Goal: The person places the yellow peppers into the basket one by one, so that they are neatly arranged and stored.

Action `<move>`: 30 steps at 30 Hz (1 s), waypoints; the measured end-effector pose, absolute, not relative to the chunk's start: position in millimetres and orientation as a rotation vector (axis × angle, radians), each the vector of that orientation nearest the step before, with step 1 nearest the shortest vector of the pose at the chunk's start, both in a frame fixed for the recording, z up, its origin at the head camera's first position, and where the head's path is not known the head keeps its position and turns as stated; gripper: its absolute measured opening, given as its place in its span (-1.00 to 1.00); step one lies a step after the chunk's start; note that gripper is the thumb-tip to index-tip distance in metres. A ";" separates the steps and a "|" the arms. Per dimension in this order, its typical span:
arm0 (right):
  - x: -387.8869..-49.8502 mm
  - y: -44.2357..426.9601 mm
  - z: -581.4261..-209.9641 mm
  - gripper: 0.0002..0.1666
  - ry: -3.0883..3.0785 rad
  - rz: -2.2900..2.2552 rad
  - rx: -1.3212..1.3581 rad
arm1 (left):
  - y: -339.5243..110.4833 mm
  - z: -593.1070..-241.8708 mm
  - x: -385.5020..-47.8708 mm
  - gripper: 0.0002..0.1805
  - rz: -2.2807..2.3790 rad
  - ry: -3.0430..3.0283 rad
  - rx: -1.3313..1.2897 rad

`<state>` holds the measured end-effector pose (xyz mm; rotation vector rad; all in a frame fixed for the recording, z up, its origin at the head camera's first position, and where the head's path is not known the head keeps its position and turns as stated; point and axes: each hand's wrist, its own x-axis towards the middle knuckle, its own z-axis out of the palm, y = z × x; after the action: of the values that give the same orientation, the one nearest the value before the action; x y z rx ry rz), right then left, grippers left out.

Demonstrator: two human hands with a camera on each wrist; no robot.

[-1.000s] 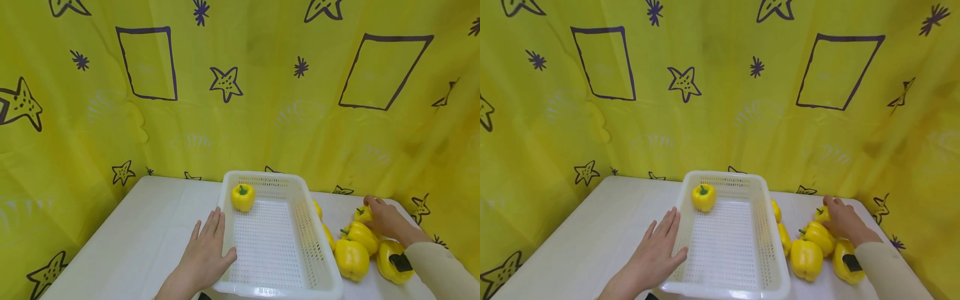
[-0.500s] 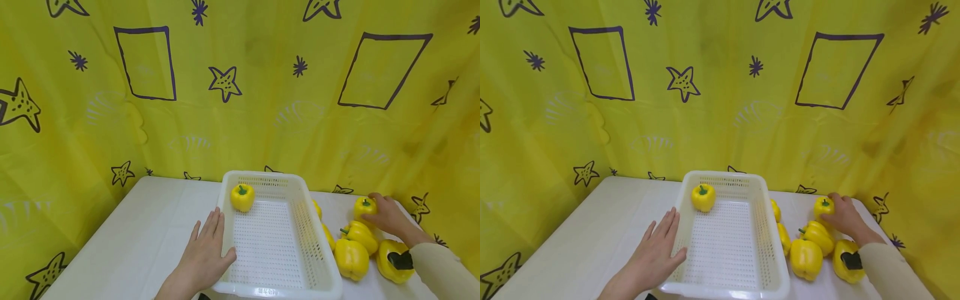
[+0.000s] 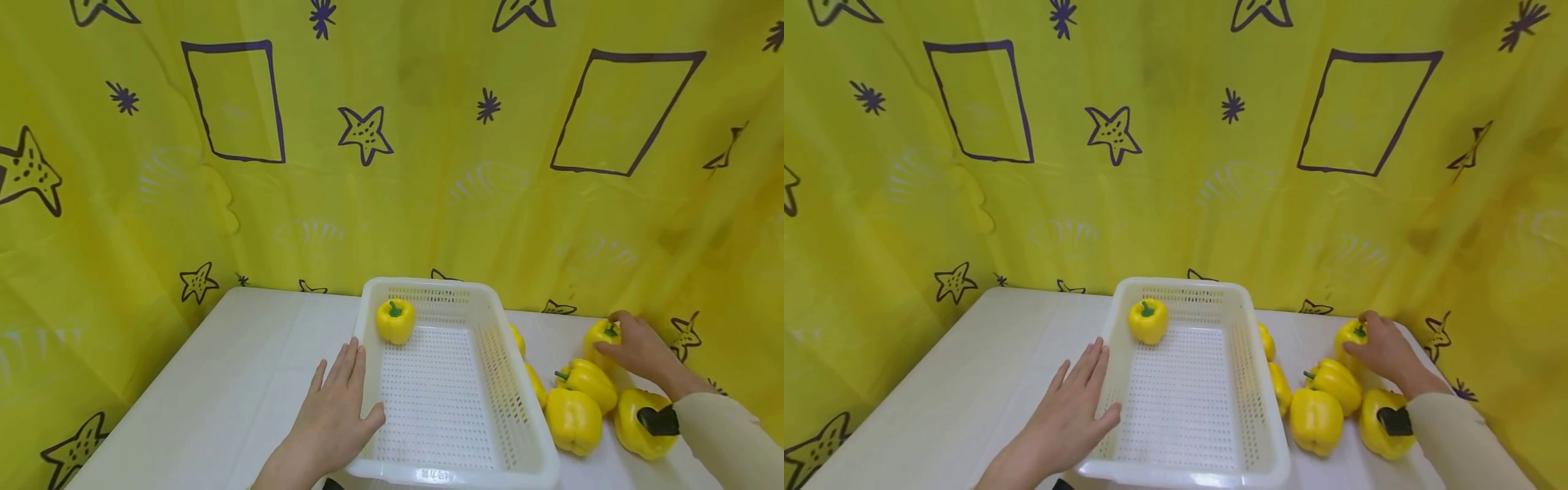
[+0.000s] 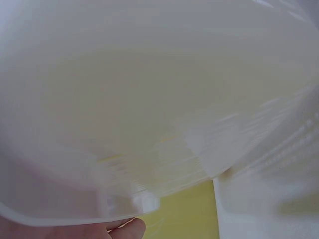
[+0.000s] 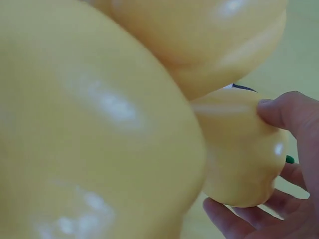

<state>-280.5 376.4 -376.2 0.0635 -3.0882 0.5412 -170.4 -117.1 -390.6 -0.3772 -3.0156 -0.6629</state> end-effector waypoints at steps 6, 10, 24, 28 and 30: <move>-280.2 368.1 -368.1 -0.14 -3.042 0.524 0.104 | -117.7 -390.1 -169.8 -0.09 -0.660 -3.016 -0.381; -281.1 360.5 -360.9 -0.16 -3.009 0.515 0.151 | -118.1 -389.5 -169.1 -0.09 -0.661 -3.013 -0.389; -281.4 334.5 -334.1 -0.24 -2.931 0.505 0.280 | -118.7 -388.9 -169.3 -0.09 -0.671 -3.020 -0.389; -280.6 327.3 -328.0 -0.23 -2.918 0.479 0.329 | -118.9 -389.3 -169.4 -0.09 -0.680 -3.022 -0.393; -280.3 323.8 -325.3 -0.24 -2.912 0.463 0.348 | -118.9 -389.5 -169.7 -0.09 -0.682 -3.021 -0.394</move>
<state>-280.3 323.8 -325.3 0.3484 -2.9116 0.4630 -169.7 -118.9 -389.5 -0.3944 -3.0209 -0.6819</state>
